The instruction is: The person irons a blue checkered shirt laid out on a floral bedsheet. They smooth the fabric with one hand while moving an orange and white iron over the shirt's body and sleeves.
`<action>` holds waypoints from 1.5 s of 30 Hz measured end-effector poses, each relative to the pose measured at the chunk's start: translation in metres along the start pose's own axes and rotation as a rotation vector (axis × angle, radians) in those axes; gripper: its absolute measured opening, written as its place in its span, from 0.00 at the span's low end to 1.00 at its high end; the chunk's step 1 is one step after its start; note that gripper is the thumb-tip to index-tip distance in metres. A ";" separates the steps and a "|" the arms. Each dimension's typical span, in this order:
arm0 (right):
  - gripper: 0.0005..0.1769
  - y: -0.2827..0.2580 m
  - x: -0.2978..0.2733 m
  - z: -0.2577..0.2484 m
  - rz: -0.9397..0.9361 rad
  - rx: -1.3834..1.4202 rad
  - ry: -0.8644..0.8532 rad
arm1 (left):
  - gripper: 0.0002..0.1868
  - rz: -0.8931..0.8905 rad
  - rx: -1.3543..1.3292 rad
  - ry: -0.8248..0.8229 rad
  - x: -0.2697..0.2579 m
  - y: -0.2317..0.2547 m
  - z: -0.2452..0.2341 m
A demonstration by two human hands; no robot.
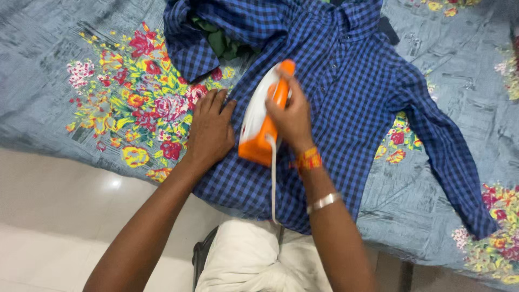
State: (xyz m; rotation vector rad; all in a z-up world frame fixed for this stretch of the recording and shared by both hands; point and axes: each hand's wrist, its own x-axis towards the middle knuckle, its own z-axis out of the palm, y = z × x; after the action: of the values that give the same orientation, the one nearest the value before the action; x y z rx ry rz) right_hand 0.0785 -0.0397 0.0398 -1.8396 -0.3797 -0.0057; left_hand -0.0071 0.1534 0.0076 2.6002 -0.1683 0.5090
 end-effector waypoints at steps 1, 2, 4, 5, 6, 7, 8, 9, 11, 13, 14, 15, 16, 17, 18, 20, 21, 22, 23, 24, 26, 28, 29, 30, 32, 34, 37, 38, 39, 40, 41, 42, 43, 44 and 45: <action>0.30 0.009 0.026 -0.001 0.000 -0.078 0.073 | 0.27 0.012 0.007 0.013 0.001 -0.001 0.000; 0.30 0.016 0.050 -0.004 -0.036 -0.110 0.149 | 0.27 0.013 0.009 0.021 0.002 0.000 0.000; 0.29 0.027 0.079 -0.007 -0.089 -0.128 0.236 | 0.26 0.012 0.020 0.033 0.003 0.001 0.001; 0.30 0.030 0.084 -0.008 -0.097 -0.120 0.247 | 0.26 0.017 0.028 0.043 0.001 0.001 0.000; 0.30 0.031 0.086 -0.007 -0.104 -0.112 0.258 | 0.25 0.022 0.036 0.053 0.001 0.002 -0.001; 0.31 0.030 0.082 -0.008 -0.045 -0.007 0.184 | 0.24 0.033 0.040 0.073 0.007 0.003 -0.002; 0.33 0.027 0.066 -0.006 0.013 0.098 0.107 | 0.23 0.034 0.062 0.054 0.012 0.005 -0.003; 0.34 0.022 0.046 -0.002 0.073 0.205 0.026 | 0.23 0.031 0.087 0.031 0.015 0.006 -0.005; 0.36 0.006 -0.003 0.004 -0.091 0.227 -0.085 | 0.18 0.038 0.166 -0.008 0.024 0.005 -0.010; 0.36 -0.012 -0.040 0.006 0.024 0.225 -0.138 | 0.10 0.059 0.267 -0.043 0.039 0.001 -0.011; 0.36 -0.017 -0.044 0.006 0.049 0.239 -0.099 | 0.12 0.095 0.159 -0.010 0.048 0.003 -0.005; 0.36 -0.020 -0.041 0.007 0.057 0.259 -0.065 | 0.15 0.131 0.063 0.035 0.061 0.002 0.000; 0.35 -0.021 -0.036 0.008 0.066 0.279 -0.032 | 0.18 0.166 -0.033 0.080 0.076 0.000 0.005; 0.35 -0.017 -0.030 0.005 0.025 0.201 0.022 | 0.20 0.200 -0.184 0.059 0.091 0.000 0.015; 0.34 -0.011 -0.019 0.000 -0.015 0.121 0.075 | 0.23 0.233 -0.336 0.037 0.108 0.002 0.026; 0.33 0.008 0.019 -0.014 -0.092 0.085 0.142 | 0.27 0.260 -0.572 -0.039 0.145 0.000 0.041; 0.33 0.019 0.037 -0.024 -0.107 0.127 0.157 | 0.28 0.243 -0.667 -0.111 0.158 0.001 0.050; 0.32 0.032 0.053 -0.034 -0.122 0.168 0.172 | 0.30 0.225 -0.762 -0.184 0.166 0.001 0.056; 0.32 0.045 0.068 -0.043 -0.084 0.170 0.168 | 0.29 0.208 -0.658 -0.184 0.171 -0.001 0.061; 0.33 0.057 0.082 -0.051 -0.047 0.171 0.164 | 0.29 0.191 -0.554 -0.183 0.174 -0.004 0.065; 0.33 0.081 0.117 -0.065 -0.083 0.169 0.165 | 0.29 0.129 -0.477 -0.097 0.174 -0.011 0.077; 0.32 0.099 0.154 -0.071 -0.229 0.160 0.182 | 0.28 0.045 -0.529 0.066 0.170 -0.020 0.090; 0.32 0.103 0.171 -0.076 -0.211 0.165 0.181 | 0.29 0.015 -0.528 0.103 0.174 -0.023 0.099; 0.32 0.105 0.185 -0.080 -0.192 0.170 0.180 | 0.30 -0.015 -0.527 0.140 0.178 -0.024 0.108; 0.32 0.104 0.187 -0.081 -0.128 0.208 0.128 | 0.31 -0.069 -0.505 0.219 0.181 -0.027 0.122; 0.33 0.092 0.180 -0.078 -0.054 0.274 0.040 | 0.33 -0.096 -0.463 0.306 0.200 -0.030 0.128; 0.38 0.065 0.124 -0.056 -0.064 0.316 -0.147 | 0.42 -0.624 -0.518 -0.155 0.210 -0.035 0.122; 0.37 0.056 0.106 -0.046 0.009 0.343 -0.167 | 0.45 -0.527 -0.552 -0.016 0.212 -0.039 0.124; 0.37 0.049 0.091 -0.037 0.003 0.316 -0.139 | 0.47 -0.431 -0.587 0.112 0.210 -0.042 0.129; 0.37 0.045 0.078 -0.028 -0.002 0.287 -0.112 | 0.51 -0.333 -0.620 0.239 0.208 -0.044 0.135; 0.36 0.043 0.078 -0.025 -0.023 0.259 -0.087 | 0.50 -0.343 -0.647 0.252 0.210 -0.045 0.140; 0.33 0.046 0.089 -0.026 -0.052 0.167 -0.009 | 0.49 -0.351 -0.673 0.265 0.211 -0.045 0.144; 0.31 0.053 0.104 -0.026 -0.067 0.079 0.068 | 0.49 -0.371 -0.697 0.269 0.205 -0.044 0.146; 0.28 0.063 0.122 -0.026 -0.083 -0.009 0.144 | 0.47 -0.343 -0.699 0.293 0.201 -0.043 0.146; 0.27 0.072 0.145 -0.032 -0.188 -0.055 0.173 | 0.45 -0.318 -0.703 0.316 0.198 -0.041 0.146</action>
State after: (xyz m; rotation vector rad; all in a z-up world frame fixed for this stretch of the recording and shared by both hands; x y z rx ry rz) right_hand 0.2406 -0.0506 0.0107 -1.8353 -0.4326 -0.3053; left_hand 0.2313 0.1135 -0.0527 1.7922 0.1490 0.6019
